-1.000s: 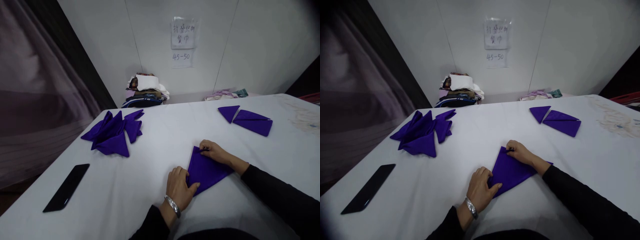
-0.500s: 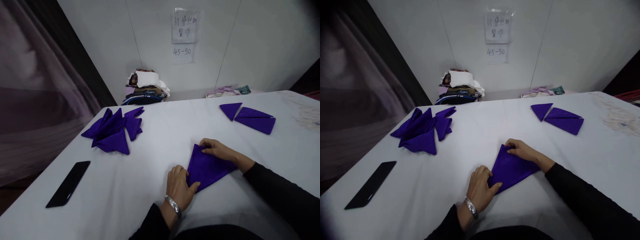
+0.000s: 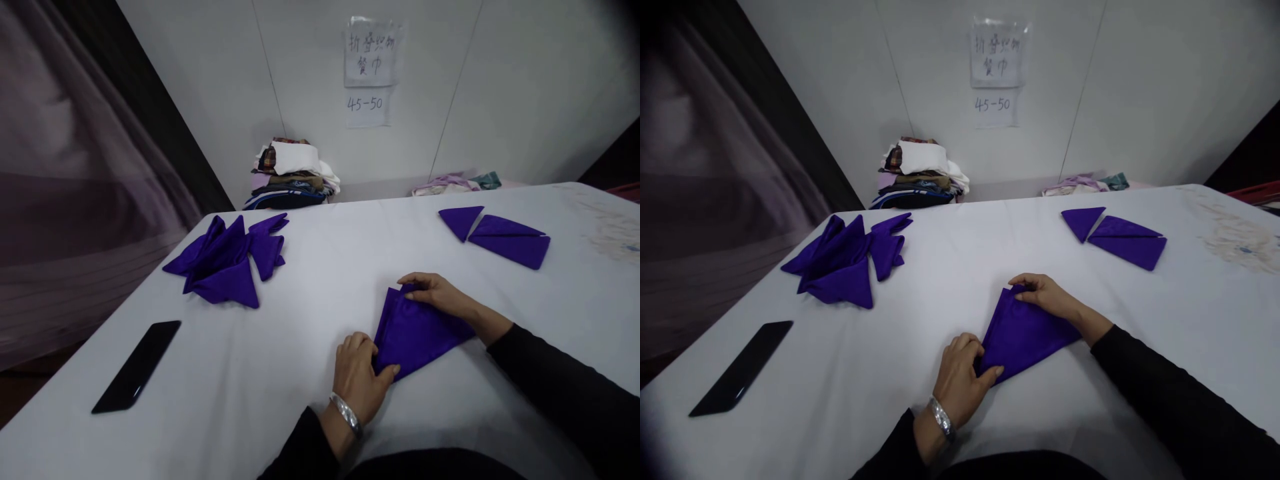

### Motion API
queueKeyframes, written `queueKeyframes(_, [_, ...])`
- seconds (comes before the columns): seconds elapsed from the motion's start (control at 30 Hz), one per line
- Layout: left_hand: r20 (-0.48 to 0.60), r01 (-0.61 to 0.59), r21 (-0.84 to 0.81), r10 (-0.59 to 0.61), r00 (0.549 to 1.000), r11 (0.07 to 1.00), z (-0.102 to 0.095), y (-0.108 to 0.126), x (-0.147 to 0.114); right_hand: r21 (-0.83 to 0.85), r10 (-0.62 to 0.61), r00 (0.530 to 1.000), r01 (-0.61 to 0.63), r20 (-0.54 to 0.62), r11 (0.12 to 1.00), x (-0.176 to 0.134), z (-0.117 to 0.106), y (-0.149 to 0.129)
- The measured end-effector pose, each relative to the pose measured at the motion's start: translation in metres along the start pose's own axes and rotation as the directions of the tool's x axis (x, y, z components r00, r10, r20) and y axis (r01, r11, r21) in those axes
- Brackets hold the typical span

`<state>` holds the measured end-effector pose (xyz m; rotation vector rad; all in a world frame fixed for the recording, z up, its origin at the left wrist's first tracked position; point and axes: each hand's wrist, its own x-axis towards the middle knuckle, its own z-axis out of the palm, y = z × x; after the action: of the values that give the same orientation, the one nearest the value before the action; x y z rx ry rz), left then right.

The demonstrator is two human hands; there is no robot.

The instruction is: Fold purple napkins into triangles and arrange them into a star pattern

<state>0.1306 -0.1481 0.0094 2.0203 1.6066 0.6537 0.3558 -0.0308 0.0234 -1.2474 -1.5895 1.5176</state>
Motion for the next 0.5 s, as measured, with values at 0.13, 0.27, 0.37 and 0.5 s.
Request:
queueKeyframes(0.13, [-0.02, -0.009, -0.015, 0.008, 1.0, 1.0, -0.001, -0.002, -0.004, -0.129, -0.049, 0.999, 0.048, -0.003, 0.99, 0.014, 0.008, 0.013])
queueKeyframes(0.27, [-0.044, -0.02, 0.035, 0.021, 0.999, 0.999, -0.001, -0.005, -0.006, -0.268, -0.128, 0.991, 0.113, -0.041, 0.957, 0.021, 0.014, 0.022])
queueKeyframes(0.37, [-0.042, -0.035, 0.118, 0.04, 0.998, 0.992, 0.0, -0.007, -0.006, -0.361, -0.174, 0.983, 0.141, -0.06, 0.922, 0.022, 0.017, 0.024])
queueKeyframes(0.5, [-0.027, -0.03, 0.191, 0.036, 0.999, 0.981, 0.001, -0.008, -0.006, -0.42, -0.209, 0.976, 0.164, -0.063, 0.893, 0.022, 0.018, 0.025])
